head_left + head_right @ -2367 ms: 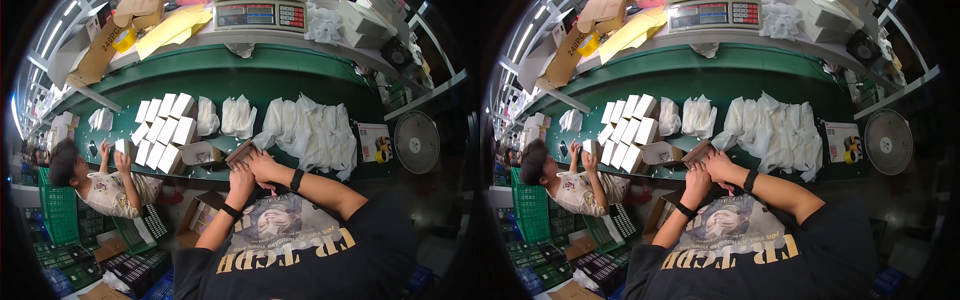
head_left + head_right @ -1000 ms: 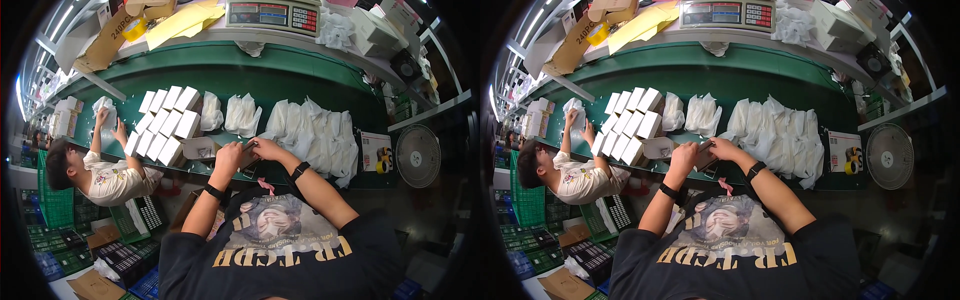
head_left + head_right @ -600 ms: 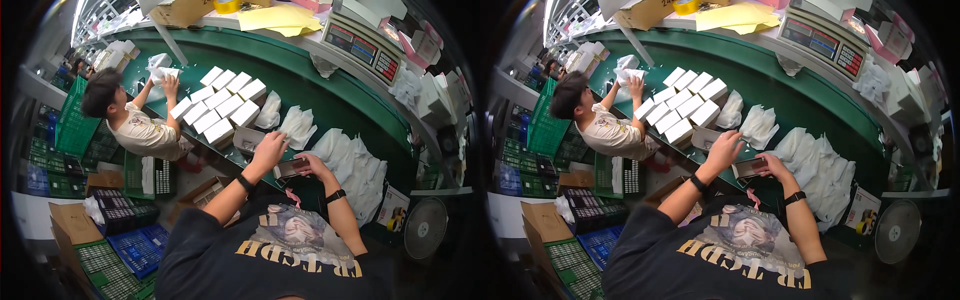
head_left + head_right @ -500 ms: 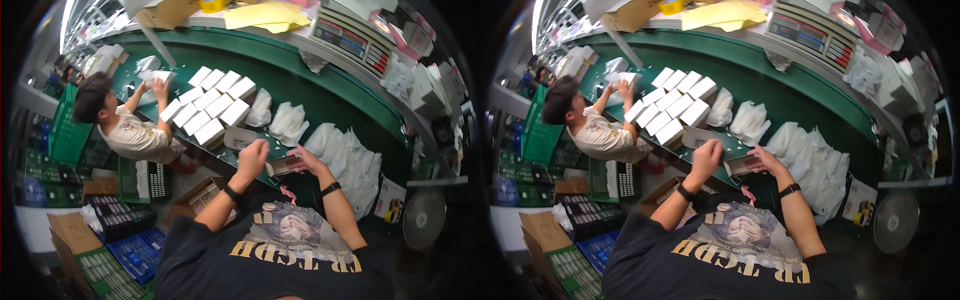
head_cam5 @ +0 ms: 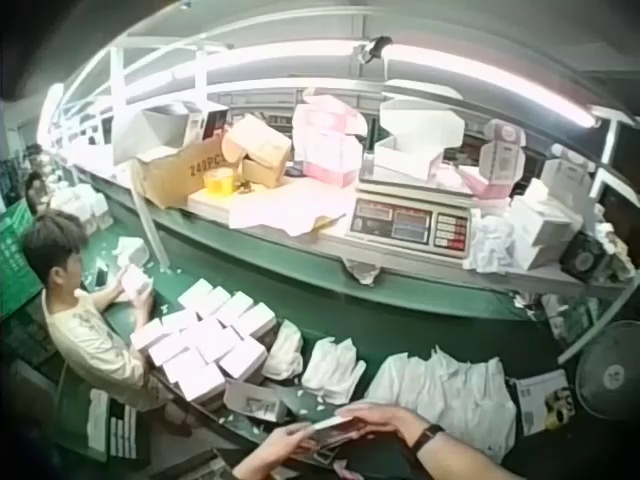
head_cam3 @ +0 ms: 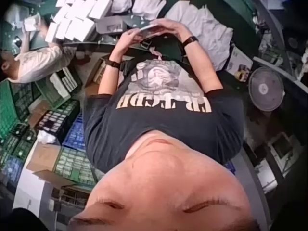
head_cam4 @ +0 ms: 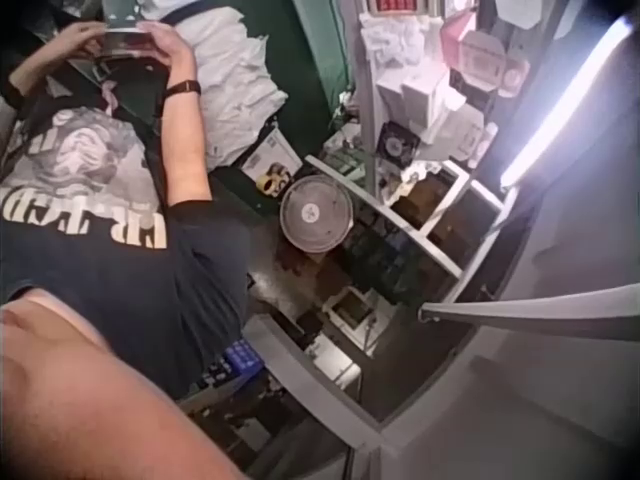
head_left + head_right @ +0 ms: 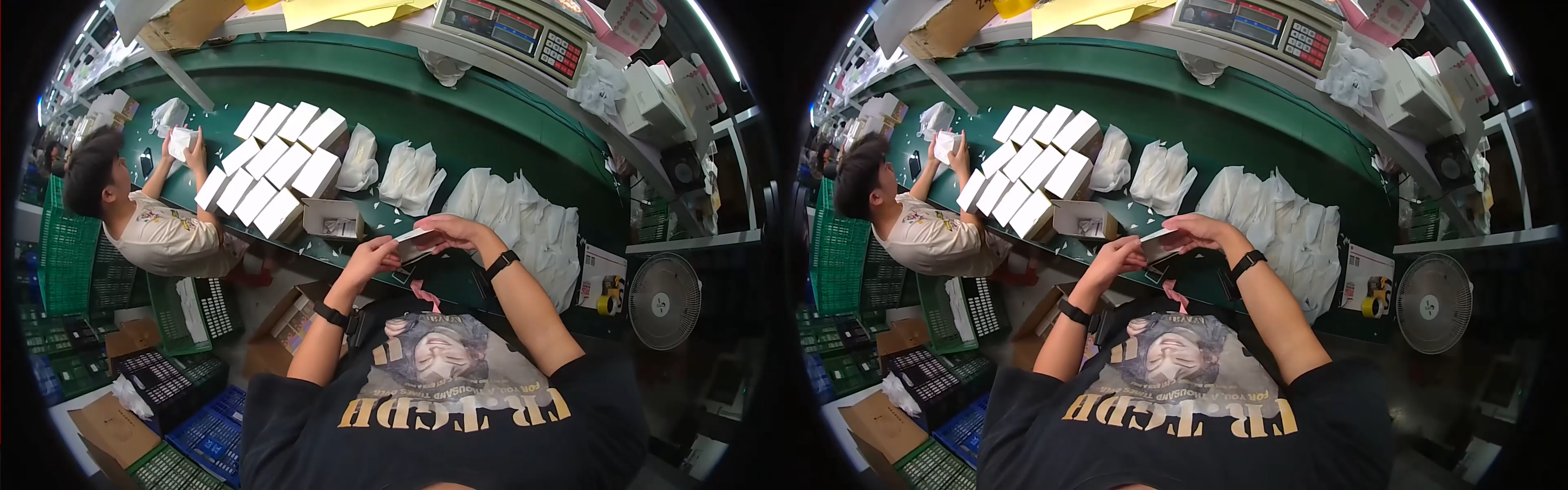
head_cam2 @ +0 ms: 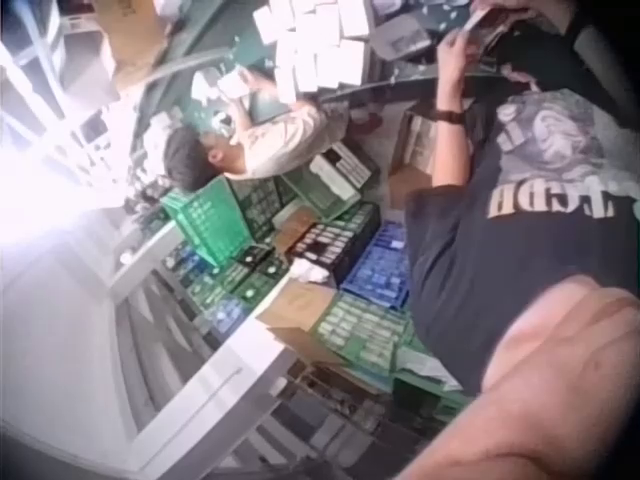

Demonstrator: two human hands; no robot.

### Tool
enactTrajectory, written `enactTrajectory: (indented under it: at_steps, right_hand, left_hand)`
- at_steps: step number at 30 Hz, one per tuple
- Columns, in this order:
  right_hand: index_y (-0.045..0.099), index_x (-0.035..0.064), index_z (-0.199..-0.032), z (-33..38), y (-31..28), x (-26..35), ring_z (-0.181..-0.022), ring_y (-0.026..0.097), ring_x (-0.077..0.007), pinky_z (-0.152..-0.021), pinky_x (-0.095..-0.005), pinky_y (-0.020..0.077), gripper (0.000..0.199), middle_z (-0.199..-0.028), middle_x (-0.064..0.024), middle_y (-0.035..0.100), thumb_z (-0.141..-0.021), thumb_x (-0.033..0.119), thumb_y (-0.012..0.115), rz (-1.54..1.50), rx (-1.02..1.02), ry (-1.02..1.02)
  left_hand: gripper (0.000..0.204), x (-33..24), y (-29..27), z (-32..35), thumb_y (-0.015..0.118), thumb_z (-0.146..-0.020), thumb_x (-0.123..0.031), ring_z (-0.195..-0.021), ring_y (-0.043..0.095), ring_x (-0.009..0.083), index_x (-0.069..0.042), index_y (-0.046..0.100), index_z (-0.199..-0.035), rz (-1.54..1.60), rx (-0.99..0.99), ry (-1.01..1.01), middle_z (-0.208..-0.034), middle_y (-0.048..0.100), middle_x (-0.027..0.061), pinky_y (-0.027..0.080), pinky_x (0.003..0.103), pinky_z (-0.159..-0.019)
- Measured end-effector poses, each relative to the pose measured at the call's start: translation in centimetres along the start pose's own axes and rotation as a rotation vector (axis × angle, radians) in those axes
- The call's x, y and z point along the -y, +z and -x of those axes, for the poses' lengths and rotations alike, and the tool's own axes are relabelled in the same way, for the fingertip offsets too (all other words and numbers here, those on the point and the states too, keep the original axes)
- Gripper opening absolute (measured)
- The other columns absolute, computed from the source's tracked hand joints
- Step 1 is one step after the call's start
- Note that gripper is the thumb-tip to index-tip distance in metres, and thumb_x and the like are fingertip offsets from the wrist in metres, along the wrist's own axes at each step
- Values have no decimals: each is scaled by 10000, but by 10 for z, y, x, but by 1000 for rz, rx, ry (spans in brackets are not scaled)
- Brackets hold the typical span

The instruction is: The person folds a white box, inserts a white packet and a cable, and closes the box before placing it into a larger cardboard box. This process is repeated with another white box and packet.

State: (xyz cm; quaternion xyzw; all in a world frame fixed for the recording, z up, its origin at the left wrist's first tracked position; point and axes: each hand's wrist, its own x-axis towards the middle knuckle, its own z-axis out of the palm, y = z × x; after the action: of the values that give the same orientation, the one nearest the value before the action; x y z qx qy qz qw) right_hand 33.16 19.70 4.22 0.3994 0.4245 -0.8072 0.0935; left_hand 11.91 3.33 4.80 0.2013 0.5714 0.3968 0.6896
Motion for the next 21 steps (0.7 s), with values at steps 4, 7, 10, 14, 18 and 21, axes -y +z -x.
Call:
enactTrajectory:
  at_steps: [4, 7, 10, 14, 18, 21]
  right_hand:
    - [573, 104, -1312, 1, 2, 6, -1079, 692, -238, -761, -305, 563, 416, -1214, -96, 680, -979, 351, 603, -44, 14, 18]
    - [590, 95, -1295, 2, 0, 5, -1073, 683, -206, -769, -323, 553, 425, -1213, -80, 670, -949, 335, 650, -67, 19, 44]
    - [530, 64, -1398, -1, -5, -5, -1127, 634, -183, -823, -340, 557, 500, -1266, -77, 636, -942, 211, 672, 152, 66, -101]
    - [478, 37, -1459, -1, -14, -19, -1126, 599, -148, -865, -316, 545, 587, -1315, -72, 602, -914, 90, 689, 209, 166, -253]
    - [485, 48, -1462, 3, -6, -18, -1123, 586, -133, -906, -293, 520, 603, -1326, -61, 590, -902, 77, 705, 435, 105, -360]
    - [512, 71, -1448, 6, -4, -19, -1126, 592, -160, -942, -290, 495, 593, -1330, -73, 594, -895, 113, 722, 478, 36, -318]
  left_hand:
    - [491, 0, 3, -5, 579, -1002, -350, -896, 668, 184, 16, 558, -1329, 119, 29, 6, -1030, 682, 131, 536, 256, -797]
    - [511, -3, 7, -3, 632, -973, -324, -940, 645, 169, 28, 570, -1338, 361, -19, -126, -1105, 674, 135, 522, 256, -809]
    - [647, 23, -2, -16, 713, -917, -276, -954, 623, 144, 59, 486, -1422, 38, 9, 109, -1162, 662, 136, 507, 257, -815]
    - [699, 31, -10, -15, 748, -887, -216, -952, 625, 133, 87, 445, -1439, -356, 72, 378, -1176, 662, 141, 511, 269, -812]
    - [663, 34, -10, -13, 739, -897, -195, -957, 630, 127, 42, 459, -1450, -468, 35, 421, -1154, 672, 149, 516, 277, -797]
    - [641, 22, 1, -4, 735, -901, -207, -1030, 630, 149, -3, 480, -1453, -553, -20, 298, -1199, 662, 143, 517, 268, -825]
